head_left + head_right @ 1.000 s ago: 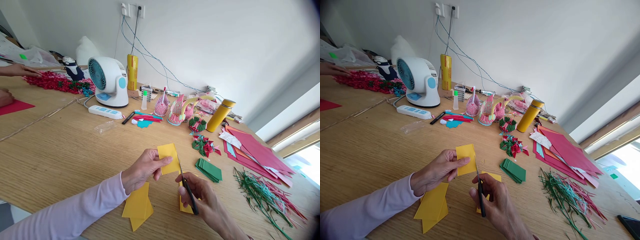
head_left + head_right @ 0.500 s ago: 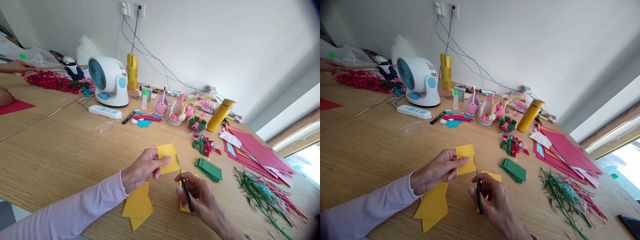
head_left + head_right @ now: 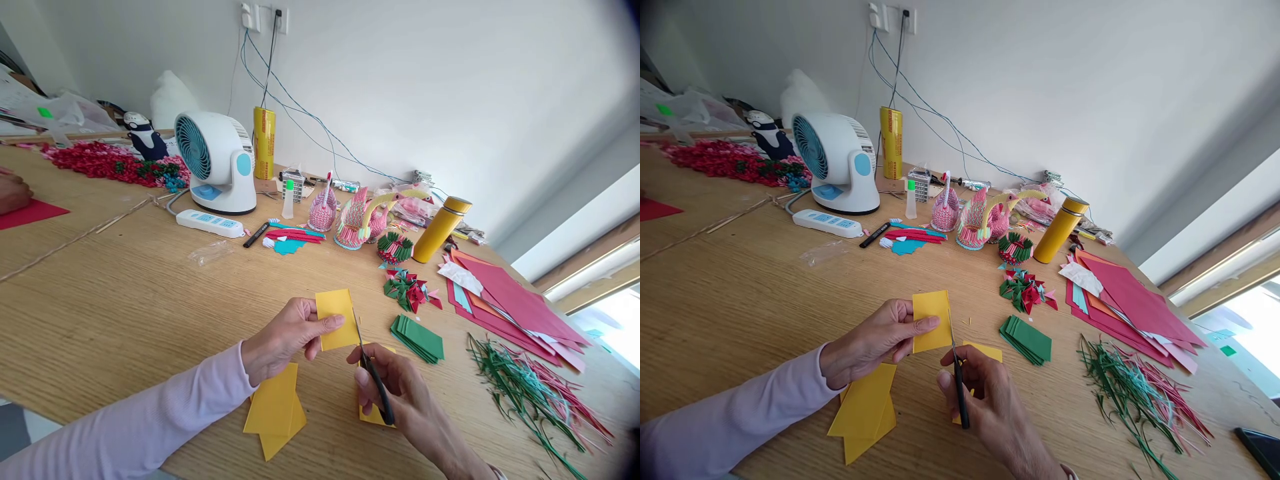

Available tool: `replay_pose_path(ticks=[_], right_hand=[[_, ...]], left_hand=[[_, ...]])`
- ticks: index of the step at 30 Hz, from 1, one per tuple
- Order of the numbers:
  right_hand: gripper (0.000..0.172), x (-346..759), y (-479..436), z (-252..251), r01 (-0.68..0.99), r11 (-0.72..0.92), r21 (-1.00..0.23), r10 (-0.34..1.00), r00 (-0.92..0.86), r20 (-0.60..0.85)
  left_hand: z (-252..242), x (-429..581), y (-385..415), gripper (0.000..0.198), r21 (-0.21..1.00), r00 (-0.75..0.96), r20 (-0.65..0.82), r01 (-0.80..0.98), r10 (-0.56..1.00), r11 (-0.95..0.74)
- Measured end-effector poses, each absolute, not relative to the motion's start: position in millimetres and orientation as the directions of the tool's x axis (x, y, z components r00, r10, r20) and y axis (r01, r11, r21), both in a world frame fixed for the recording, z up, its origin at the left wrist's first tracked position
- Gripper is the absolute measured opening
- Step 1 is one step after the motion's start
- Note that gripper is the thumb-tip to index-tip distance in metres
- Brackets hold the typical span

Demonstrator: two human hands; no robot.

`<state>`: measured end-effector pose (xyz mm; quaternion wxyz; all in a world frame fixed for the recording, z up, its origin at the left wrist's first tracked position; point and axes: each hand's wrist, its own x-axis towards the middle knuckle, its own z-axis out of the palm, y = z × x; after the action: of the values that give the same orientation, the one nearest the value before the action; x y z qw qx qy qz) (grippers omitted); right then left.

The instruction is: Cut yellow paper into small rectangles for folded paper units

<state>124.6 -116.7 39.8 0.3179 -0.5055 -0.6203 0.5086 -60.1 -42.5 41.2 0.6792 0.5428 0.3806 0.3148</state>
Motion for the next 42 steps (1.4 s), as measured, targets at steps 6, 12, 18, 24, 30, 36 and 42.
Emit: replay_pose_path(ticks=[6, 12, 18, 24, 30, 36, 42], right_hand=[[0.046, 120.9, -118.2, 41.3, 0.3, -0.057, -0.952, 0.959, -0.248, -0.135], [0.048, 120.0, -118.7, 33.6, 0.224, -0.122, -0.967, 0.963, -0.21, -0.17], [0.043, 122.5, -116.7, 24.6, 0.209, -0.098, -0.973, 0.962, -0.23, -0.146], [0.042, 123.5, -117.1, 25.3, 0.306, -0.048, -0.951, 0.966, -0.226, -0.122], [0.039, 122.4, -118.4, 37.1, 0.308, -0.031, -0.951, 0.962, -0.247, -0.111], [0.037, 120.9, -116.1, 32.5, 0.269, -0.021, -0.963, 0.963, -0.254, -0.092], [0.041, 118.0, -117.7, 30.0, 0.195, -0.065, -0.979, 0.971, -0.214, -0.108]], left_hand=[[43.2, -59.9, -43.6, 0.038, 0.973, 0.507, -0.192, -0.012, 0.841, 0.229], [43.9, -60.0, -43.7, 0.038, 0.97, 0.509, -0.194, -0.031, 0.839, 0.243], [44.4, -60.2, -44.1, 0.037, 0.968, 0.52, -0.197, -0.029, 0.831, 0.248], [45.4, -60.9, -45.7, 0.034, 0.971, 0.537, -0.179, -0.039, 0.825, 0.237], [41.0, -59.7, -46.1, 0.035, 0.972, 0.576, -0.18, -0.022, 0.797, 0.236], [39.2, -59.3, -46.0, 0.036, 0.965, 0.597, -0.195, -0.025, 0.778, 0.261], [38.4, -59.4, -46.1, 0.037, 0.965, 0.589, -0.197, -0.023, 0.784, 0.261]])
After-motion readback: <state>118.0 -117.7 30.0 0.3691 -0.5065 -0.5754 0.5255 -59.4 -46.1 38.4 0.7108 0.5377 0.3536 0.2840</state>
